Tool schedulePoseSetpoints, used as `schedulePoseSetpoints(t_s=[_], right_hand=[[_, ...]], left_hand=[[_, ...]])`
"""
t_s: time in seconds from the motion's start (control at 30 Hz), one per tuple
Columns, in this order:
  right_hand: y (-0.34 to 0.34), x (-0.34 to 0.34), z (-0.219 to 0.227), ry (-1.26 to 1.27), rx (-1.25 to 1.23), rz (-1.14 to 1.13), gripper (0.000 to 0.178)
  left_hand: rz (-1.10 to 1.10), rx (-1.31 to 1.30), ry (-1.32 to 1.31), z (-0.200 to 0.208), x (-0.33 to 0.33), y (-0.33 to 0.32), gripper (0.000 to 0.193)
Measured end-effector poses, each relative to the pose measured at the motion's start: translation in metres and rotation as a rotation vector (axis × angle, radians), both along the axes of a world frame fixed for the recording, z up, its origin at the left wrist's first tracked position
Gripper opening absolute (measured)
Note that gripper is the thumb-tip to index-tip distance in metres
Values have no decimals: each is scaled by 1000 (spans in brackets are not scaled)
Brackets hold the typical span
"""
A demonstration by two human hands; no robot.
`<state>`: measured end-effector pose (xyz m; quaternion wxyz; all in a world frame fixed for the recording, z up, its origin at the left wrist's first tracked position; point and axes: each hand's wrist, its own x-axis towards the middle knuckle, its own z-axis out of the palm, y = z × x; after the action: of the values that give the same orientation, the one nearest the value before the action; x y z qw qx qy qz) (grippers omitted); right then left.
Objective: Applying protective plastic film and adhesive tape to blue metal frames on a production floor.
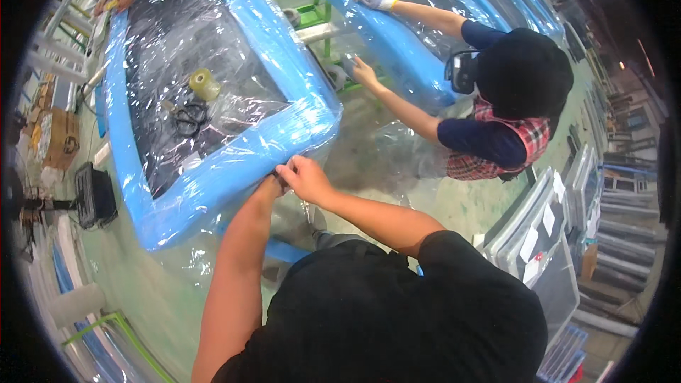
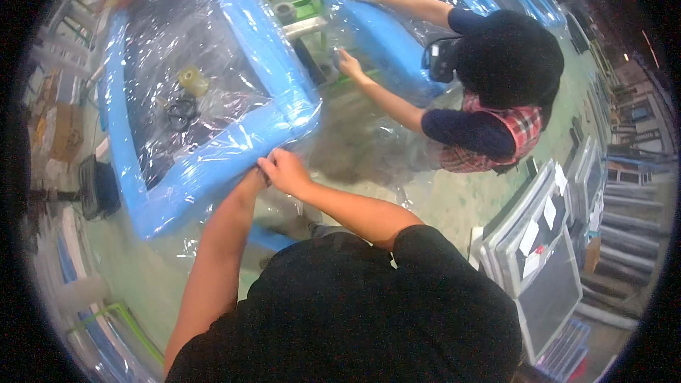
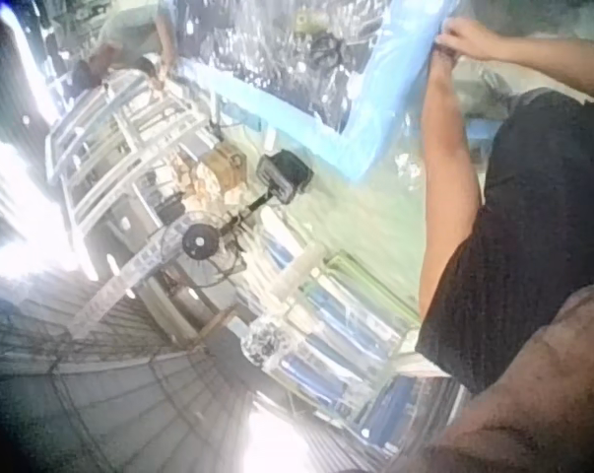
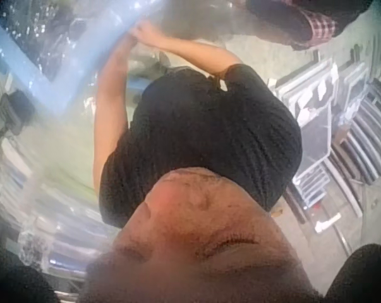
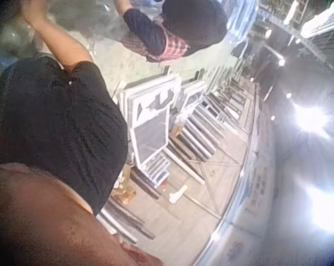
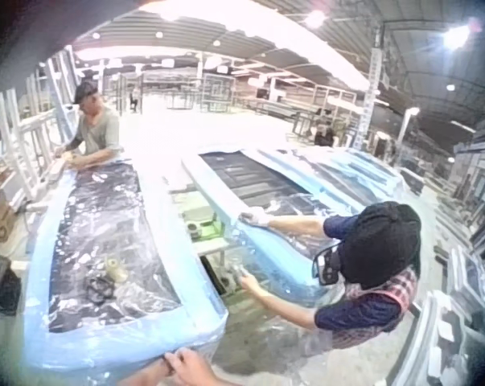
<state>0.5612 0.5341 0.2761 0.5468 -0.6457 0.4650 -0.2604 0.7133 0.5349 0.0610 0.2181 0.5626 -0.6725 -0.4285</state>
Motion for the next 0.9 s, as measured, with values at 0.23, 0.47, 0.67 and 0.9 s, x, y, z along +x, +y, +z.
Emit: schedulePoseSetpoints(t_s=[0.23,0.47,0.67,0.9], right_hand=[[-17,-5,-5,170,-167,103,49],[-23,-3,-21,-44,41,98,28],[-23,4,-1,0,185,70,30],[-41,3,8,73,353,103,27]], left_hand=[[449,526,526,20,8,111,45],[1237,483,356,78,52,284,27],[1825,-139,-313,154,125,377,37],[1717,-50,-226,139,187,386,35]])
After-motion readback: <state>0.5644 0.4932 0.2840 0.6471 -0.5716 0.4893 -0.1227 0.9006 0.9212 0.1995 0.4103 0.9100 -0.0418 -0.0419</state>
